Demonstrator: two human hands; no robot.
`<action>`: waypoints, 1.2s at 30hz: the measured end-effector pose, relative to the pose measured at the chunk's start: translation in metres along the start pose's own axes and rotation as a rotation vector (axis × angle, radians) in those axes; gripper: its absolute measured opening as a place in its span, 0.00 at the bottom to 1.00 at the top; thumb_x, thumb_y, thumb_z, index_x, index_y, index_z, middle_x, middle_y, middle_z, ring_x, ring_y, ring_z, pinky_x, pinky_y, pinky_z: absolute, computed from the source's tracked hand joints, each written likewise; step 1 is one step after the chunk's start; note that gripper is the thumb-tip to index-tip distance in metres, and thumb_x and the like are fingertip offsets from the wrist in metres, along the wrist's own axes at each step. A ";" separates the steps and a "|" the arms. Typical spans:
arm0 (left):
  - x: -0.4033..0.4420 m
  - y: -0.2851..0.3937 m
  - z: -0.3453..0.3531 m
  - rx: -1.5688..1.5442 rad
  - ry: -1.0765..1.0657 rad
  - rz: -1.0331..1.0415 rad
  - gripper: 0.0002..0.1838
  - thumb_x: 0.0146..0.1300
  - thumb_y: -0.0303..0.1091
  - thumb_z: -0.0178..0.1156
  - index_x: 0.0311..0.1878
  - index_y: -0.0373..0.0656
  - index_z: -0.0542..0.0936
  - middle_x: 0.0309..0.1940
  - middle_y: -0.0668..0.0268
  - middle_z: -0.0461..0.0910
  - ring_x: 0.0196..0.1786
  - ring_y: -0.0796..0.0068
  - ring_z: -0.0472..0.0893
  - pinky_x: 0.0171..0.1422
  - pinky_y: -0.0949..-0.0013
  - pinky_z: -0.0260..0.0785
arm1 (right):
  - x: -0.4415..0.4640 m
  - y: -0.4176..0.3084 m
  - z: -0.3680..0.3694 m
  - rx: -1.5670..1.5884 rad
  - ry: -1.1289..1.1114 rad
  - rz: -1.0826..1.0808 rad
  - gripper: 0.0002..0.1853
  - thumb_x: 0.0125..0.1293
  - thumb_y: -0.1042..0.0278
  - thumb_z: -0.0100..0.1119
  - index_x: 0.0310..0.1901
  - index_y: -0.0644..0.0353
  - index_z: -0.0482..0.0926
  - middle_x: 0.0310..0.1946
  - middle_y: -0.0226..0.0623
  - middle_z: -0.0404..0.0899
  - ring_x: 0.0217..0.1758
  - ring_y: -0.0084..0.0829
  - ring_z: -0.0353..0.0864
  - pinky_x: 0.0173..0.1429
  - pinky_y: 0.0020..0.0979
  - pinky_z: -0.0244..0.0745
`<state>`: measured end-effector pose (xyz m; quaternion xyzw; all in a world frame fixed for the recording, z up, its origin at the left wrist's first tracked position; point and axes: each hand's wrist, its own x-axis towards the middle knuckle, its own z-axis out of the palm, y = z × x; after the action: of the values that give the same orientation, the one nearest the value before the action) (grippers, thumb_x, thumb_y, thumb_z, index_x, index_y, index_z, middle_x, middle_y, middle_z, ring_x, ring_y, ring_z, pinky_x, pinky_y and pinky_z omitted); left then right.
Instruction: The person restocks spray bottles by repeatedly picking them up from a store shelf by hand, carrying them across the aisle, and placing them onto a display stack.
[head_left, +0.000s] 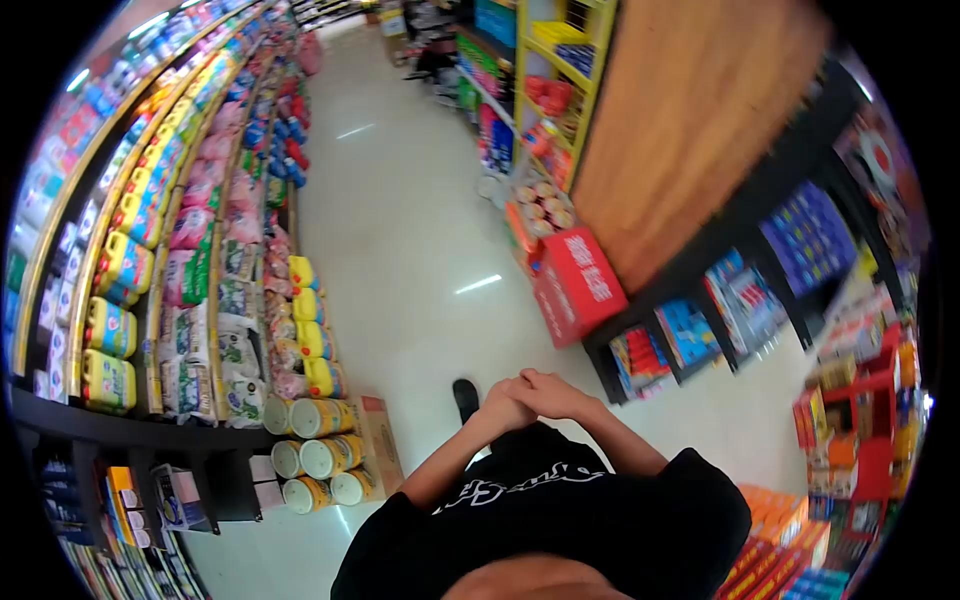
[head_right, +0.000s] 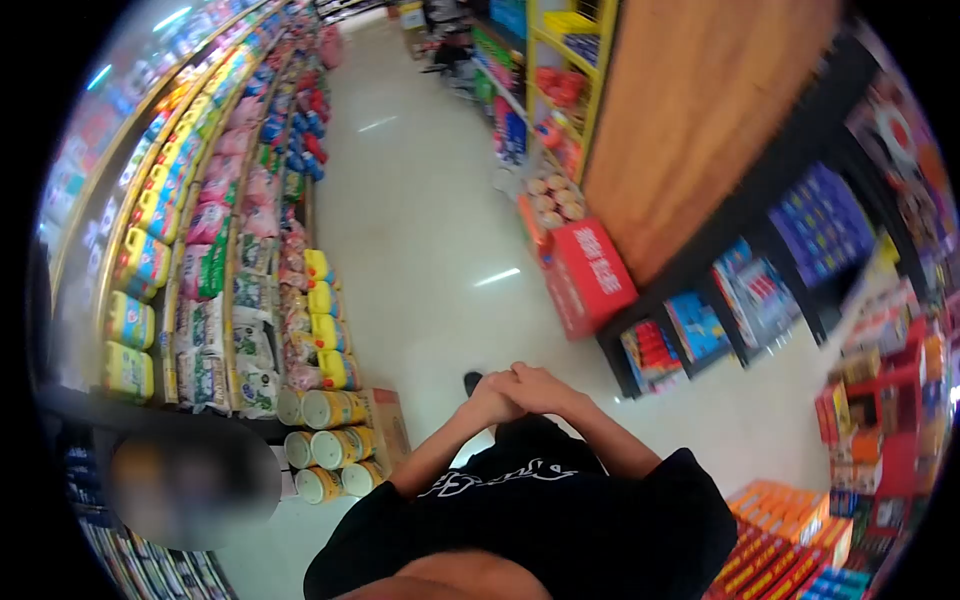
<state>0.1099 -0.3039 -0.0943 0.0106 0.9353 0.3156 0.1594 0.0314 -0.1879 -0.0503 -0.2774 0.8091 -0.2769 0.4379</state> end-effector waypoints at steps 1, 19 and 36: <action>0.004 -0.021 -0.023 0.040 -0.015 -0.063 0.12 0.58 0.34 0.59 0.44 0.44 0.84 0.42 0.52 0.86 0.46 0.47 0.85 0.51 0.51 0.79 | 0.034 -0.013 -0.002 -0.036 -0.058 -0.038 0.46 0.69 0.28 0.48 0.66 0.73 0.70 0.55 0.66 0.79 0.60 0.58 0.80 0.66 0.43 0.72; 0.037 -0.336 -0.255 0.180 0.638 -0.272 0.05 0.51 0.39 0.66 0.27 0.50 0.82 0.24 0.62 0.83 0.29 0.55 0.85 0.31 0.57 0.75 | 0.386 -0.314 -0.027 -0.328 -0.428 -0.237 0.47 0.71 0.32 0.41 0.66 0.79 0.68 0.59 0.71 0.75 0.64 0.62 0.76 0.69 0.45 0.70; 0.270 -0.543 -0.550 -0.074 0.105 0.283 0.08 0.58 0.33 0.60 0.39 0.45 0.84 0.35 0.55 0.86 0.39 0.47 0.85 0.42 0.51 0.78 | 0.632 -0.438 -0.196 -0.074 0.076 -0.061 0.37 0.70 0.30 0.50 0.48 0.64 0.83 0.39 0.57 0.85 0.44 0.54 0.85 0.53 0.44 0.78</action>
<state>-0.2699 -1.0286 -0.0828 0.1200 0.9193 0.3691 0.0647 -0.3399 -0.8874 -0.0075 -0.3073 0.8259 -0.2704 0.3877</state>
